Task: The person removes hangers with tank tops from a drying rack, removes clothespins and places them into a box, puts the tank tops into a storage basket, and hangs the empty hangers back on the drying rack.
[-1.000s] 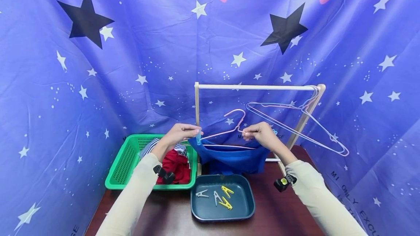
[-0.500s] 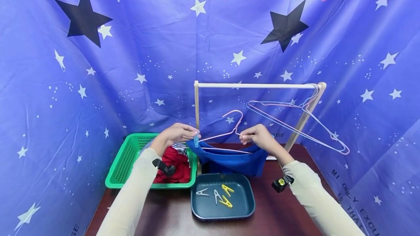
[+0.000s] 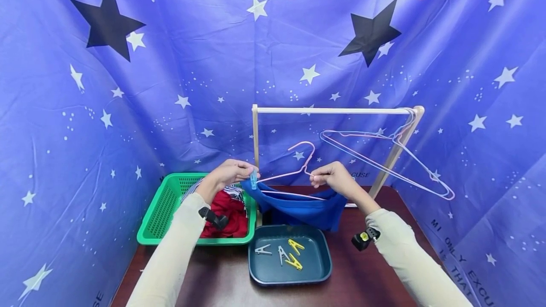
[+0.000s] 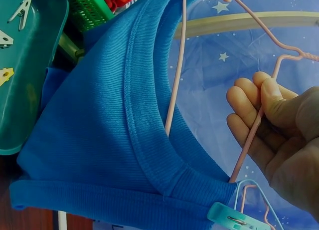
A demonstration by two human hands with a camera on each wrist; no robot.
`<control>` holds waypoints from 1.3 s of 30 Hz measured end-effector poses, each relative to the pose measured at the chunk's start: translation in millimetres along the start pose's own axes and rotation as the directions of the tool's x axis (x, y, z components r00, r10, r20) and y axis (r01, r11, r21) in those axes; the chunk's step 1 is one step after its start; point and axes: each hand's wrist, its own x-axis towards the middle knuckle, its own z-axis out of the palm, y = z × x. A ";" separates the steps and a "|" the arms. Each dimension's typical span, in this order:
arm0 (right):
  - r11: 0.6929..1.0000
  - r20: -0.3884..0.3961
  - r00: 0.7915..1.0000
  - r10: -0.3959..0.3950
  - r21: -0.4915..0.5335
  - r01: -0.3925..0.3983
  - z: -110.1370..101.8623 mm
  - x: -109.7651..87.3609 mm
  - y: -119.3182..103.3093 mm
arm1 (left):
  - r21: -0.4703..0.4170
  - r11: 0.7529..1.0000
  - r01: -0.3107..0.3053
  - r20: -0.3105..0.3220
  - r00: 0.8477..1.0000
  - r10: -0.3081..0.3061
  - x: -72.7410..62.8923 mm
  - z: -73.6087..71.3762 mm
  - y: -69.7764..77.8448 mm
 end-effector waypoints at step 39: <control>0.999 0.003 1.000 -0.025 0.034 0.025 5.8 -1.7 -4.2 | 0.017 0.998 0.054 -0.240 0.970 -0.049 2.2 15.3 3.7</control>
